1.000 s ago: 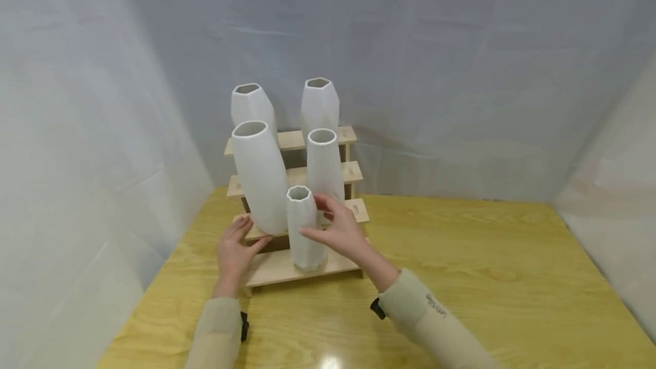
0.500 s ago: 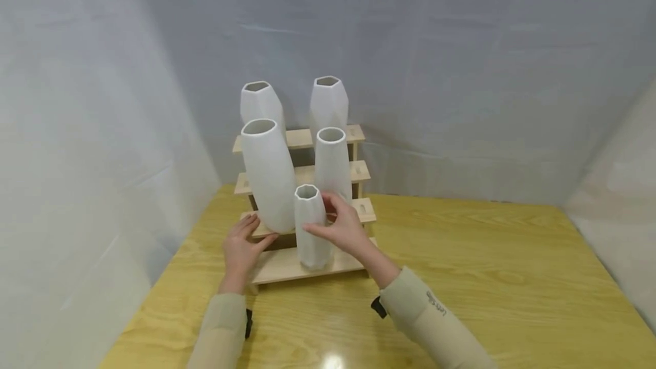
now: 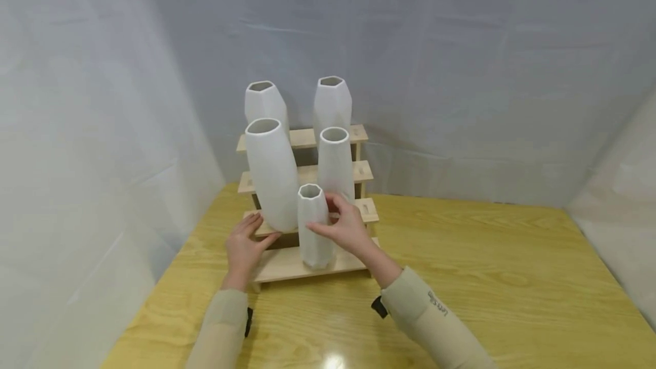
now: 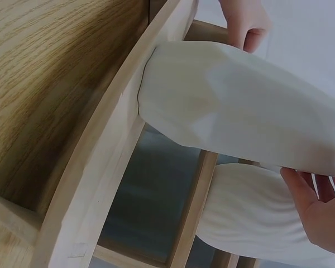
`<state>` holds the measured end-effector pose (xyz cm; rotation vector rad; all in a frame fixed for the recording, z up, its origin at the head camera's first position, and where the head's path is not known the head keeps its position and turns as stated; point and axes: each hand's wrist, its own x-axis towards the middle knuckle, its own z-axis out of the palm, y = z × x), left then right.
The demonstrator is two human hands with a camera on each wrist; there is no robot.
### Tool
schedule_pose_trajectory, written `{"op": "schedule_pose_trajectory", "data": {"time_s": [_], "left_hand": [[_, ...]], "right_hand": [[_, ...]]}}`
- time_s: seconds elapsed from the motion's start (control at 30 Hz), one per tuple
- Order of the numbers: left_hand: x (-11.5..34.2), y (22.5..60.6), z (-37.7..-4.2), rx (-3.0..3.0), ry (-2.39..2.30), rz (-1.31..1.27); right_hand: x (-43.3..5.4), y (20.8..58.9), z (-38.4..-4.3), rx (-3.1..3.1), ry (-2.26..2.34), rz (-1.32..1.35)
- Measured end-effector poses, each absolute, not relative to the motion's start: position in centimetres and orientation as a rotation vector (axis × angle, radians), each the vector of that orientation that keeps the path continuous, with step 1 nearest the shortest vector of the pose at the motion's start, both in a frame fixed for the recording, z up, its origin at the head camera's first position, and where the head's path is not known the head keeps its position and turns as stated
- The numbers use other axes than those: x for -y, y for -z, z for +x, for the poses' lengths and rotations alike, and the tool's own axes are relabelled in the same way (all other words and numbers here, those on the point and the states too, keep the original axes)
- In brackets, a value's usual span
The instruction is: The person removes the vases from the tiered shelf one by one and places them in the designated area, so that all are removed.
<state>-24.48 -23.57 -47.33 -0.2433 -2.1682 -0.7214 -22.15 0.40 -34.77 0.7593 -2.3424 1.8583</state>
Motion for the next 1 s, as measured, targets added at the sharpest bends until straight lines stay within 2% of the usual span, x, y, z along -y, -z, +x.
{"op": "schedule_pose_trajectory", "data": {"time_s": [0.73,1.0], "left_hand": [[23.4,47.6,-24.6,2.196,0.714,-0.238],[23.3,47.6,-25.0,2.178,0.696,-0.252]], "right_hand": [[-0.8,34.3,-21.2,2.324,-1.838,0.716],[-1.7,35.5,-22.5,2.254,-1.852,0.679]]}}
